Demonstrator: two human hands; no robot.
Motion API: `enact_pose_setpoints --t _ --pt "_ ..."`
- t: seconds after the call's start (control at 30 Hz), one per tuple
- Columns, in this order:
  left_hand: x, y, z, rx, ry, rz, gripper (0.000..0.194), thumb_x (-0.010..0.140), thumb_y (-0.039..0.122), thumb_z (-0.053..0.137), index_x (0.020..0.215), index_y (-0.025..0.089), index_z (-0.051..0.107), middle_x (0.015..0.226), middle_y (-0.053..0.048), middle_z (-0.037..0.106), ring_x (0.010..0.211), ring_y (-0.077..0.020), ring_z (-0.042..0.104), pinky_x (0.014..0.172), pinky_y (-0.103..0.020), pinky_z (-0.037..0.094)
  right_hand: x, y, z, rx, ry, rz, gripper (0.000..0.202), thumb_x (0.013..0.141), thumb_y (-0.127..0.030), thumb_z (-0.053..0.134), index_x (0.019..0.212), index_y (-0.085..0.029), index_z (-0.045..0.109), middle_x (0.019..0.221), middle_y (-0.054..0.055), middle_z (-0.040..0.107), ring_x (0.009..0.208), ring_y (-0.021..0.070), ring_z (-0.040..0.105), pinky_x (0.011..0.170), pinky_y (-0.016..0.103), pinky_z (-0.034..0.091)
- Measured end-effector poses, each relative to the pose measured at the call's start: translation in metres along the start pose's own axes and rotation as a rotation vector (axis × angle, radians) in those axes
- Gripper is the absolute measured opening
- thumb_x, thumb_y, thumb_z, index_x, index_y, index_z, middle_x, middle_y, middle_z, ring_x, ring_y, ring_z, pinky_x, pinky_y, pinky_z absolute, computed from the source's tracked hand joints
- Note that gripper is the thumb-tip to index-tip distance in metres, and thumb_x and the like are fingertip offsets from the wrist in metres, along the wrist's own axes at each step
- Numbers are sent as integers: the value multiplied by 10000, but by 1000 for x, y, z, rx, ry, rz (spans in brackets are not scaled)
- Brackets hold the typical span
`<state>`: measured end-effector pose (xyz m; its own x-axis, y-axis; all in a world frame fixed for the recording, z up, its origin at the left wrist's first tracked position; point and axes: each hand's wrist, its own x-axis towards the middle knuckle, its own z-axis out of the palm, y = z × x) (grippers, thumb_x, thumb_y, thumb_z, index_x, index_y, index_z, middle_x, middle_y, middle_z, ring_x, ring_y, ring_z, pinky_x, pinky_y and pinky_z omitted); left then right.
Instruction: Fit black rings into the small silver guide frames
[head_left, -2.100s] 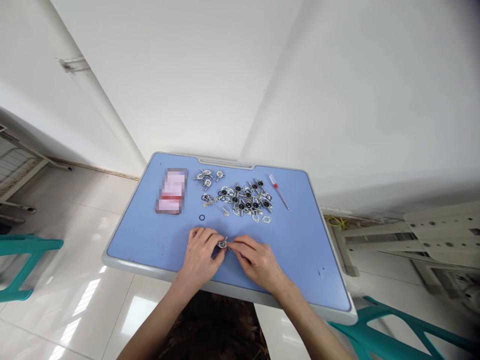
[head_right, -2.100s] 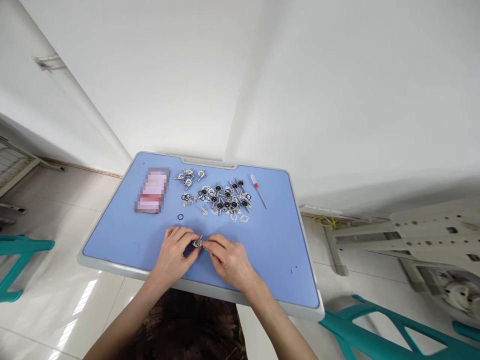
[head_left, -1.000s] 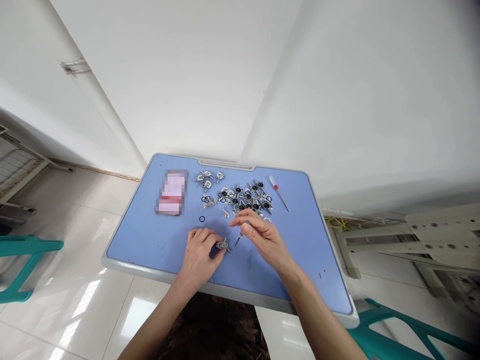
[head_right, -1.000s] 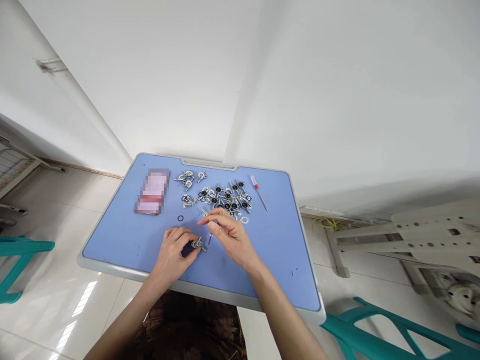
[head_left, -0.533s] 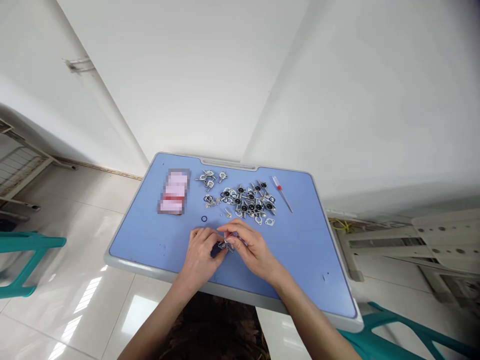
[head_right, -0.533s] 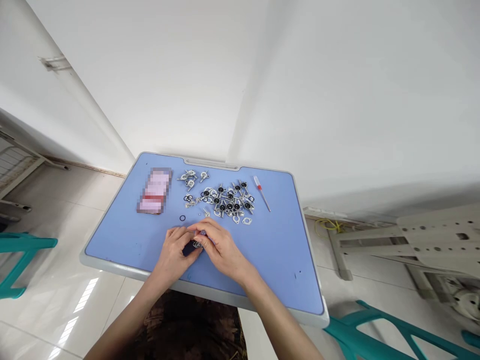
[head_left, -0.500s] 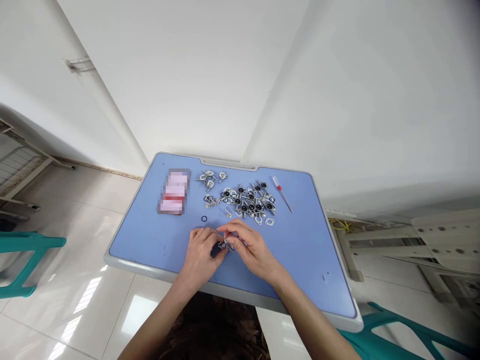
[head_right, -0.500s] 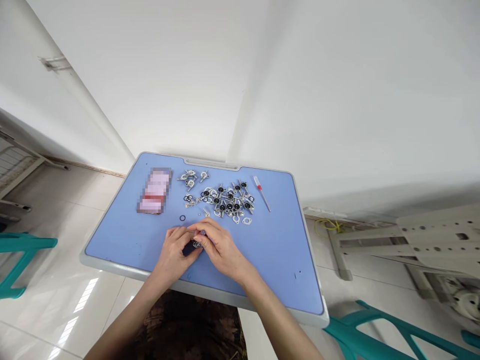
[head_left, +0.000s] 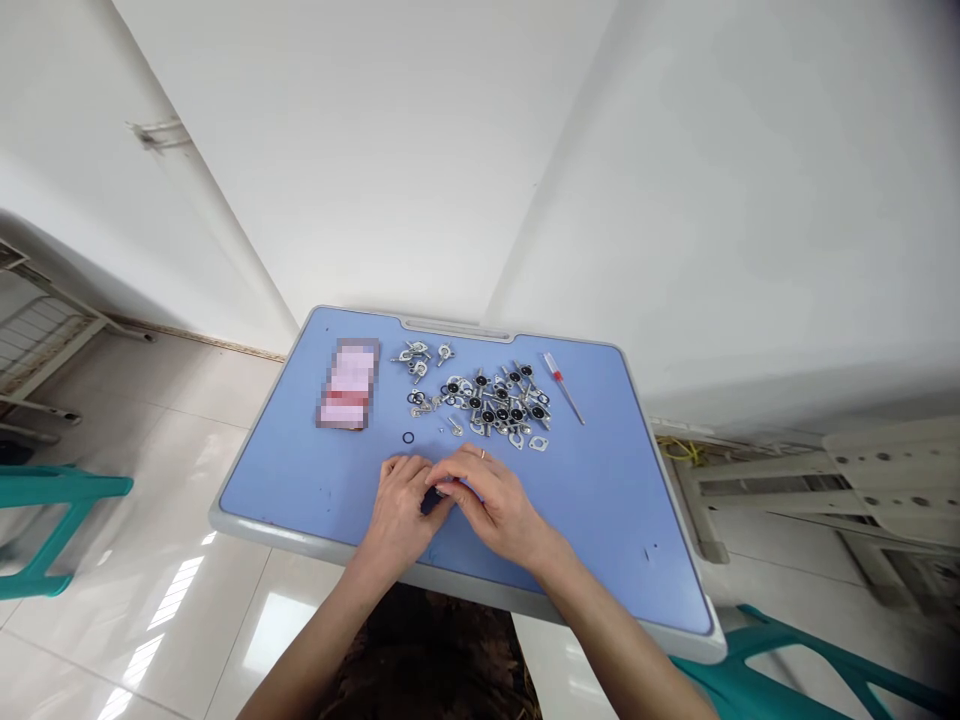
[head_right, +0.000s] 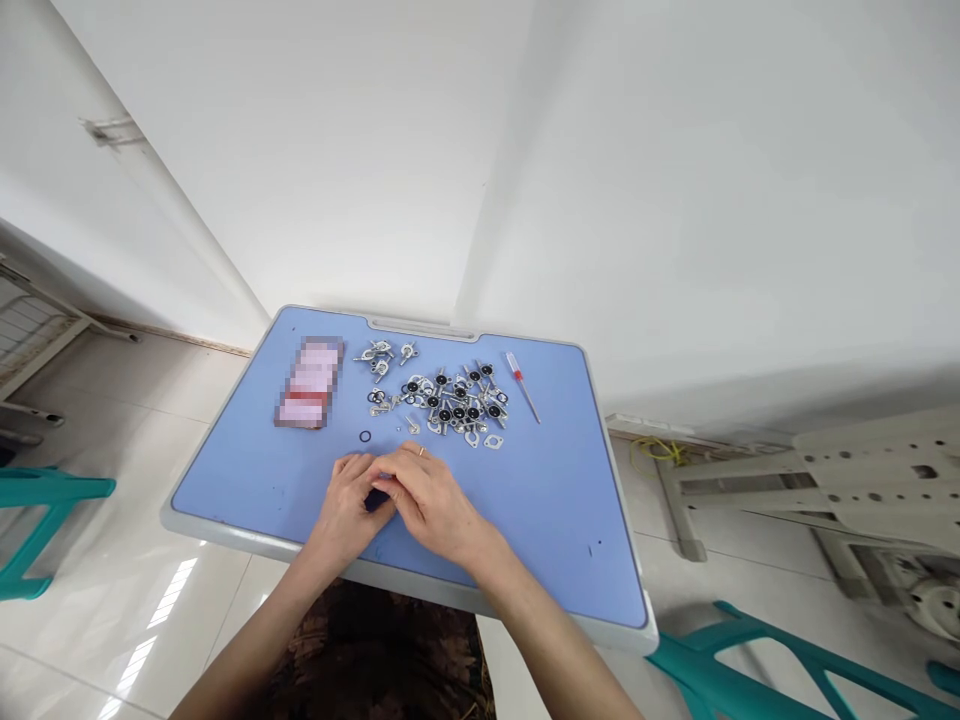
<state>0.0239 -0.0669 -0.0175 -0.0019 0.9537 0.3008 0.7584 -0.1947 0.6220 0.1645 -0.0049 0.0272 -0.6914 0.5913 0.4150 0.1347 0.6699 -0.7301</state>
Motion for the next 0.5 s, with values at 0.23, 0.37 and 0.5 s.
enact_pose_setpoints --t 0.23,0.37,0.5 --pt "0 0 -1 21 -10 -2 91 814 184 605 902 206 596 836 -20 626 818 -198 561 782 -363 392 -1 2 -4 -69 8 -24 256 930 -158 430 1146 -239 541 991 64 619 920 189 547 815 373 474" --pt "-2 -1 1 13 17 10 135 808 169 607 937 203 595 879 -25 638 852 -198 569 792 -364 395 -1 2 0 -22 -12 -12 323 942 -145 404 1220 -262 521 1020 61 618 939 181 554 817 360 489" --pt "-2 -4 3 26 19 34 163 819 206 607 981 206 589 901 -33 643 877 -202 581 791 -364 399 0 2 -4 16 -74 14 405 956 -145 348 1341 -250 417 1076 79 628 975 191 571 846 393 497"
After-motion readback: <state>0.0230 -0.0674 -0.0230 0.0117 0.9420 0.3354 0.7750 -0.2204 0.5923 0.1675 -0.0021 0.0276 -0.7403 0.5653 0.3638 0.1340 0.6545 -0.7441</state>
